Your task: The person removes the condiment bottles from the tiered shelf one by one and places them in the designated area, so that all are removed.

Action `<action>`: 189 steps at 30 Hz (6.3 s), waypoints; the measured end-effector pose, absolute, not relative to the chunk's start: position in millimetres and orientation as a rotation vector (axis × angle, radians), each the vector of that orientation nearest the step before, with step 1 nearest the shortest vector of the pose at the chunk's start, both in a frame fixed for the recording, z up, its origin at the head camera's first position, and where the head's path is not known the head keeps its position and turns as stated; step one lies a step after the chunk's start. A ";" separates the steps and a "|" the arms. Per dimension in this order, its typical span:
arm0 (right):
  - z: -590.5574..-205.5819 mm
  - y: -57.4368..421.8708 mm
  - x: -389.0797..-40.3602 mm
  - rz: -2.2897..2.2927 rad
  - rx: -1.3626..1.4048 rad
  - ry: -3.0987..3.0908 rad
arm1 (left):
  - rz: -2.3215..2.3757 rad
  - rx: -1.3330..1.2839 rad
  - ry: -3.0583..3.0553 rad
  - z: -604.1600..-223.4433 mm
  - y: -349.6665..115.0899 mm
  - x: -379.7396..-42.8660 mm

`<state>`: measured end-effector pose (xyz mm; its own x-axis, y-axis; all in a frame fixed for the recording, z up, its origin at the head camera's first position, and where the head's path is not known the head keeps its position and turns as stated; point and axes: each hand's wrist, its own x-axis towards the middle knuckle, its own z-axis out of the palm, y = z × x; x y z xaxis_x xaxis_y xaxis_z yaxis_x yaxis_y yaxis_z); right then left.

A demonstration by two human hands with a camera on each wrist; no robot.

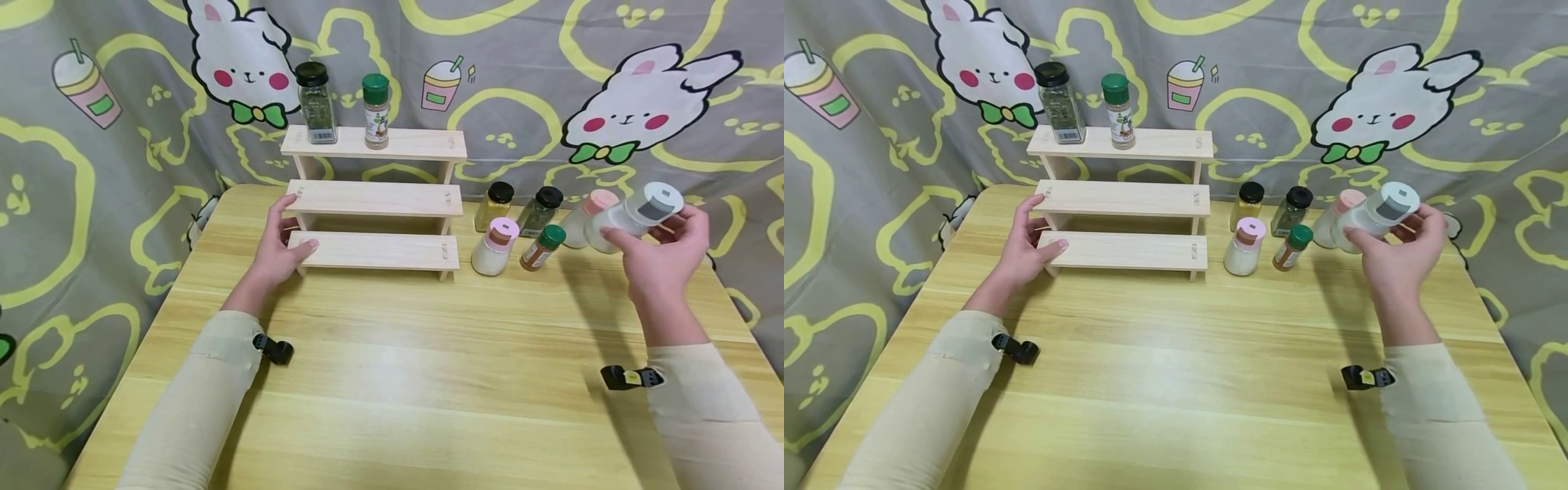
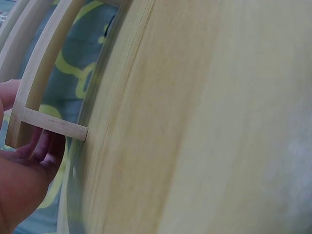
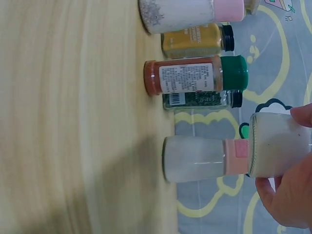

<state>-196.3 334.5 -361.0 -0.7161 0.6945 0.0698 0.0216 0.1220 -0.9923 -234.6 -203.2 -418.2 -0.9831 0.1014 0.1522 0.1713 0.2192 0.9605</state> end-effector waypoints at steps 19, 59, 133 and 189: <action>-393.5 340.9 -192.2 1.515 -0.780 -2.021 | -1.908 -0.271 -2.410 -417.5 -203.6 -233.7; -433.4 350.1 -196.4 1.605 -0.814 -2.037 | -1.906 -0.287 -2.407 -415.3 -202.3 -230.7; -353.7 353.0 -189.7 1.691 -0.531 -1.978 | -1.859 -0.290 -2.457 -413.3 -198.1 -227.2; -298.4 244.4 -257.2 1.793 -0.200 -2.083 | -1.809 -0.328 -2.464 -412.1 -201.9 -228.9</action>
<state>-257.2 244.4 -298.4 -0.9163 0.3507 0.1932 -0.1389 0.1742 -0.9749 -228.9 -201.9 -412.1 -0.9750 0.1309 0.1797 0.2106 0.2855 0.9349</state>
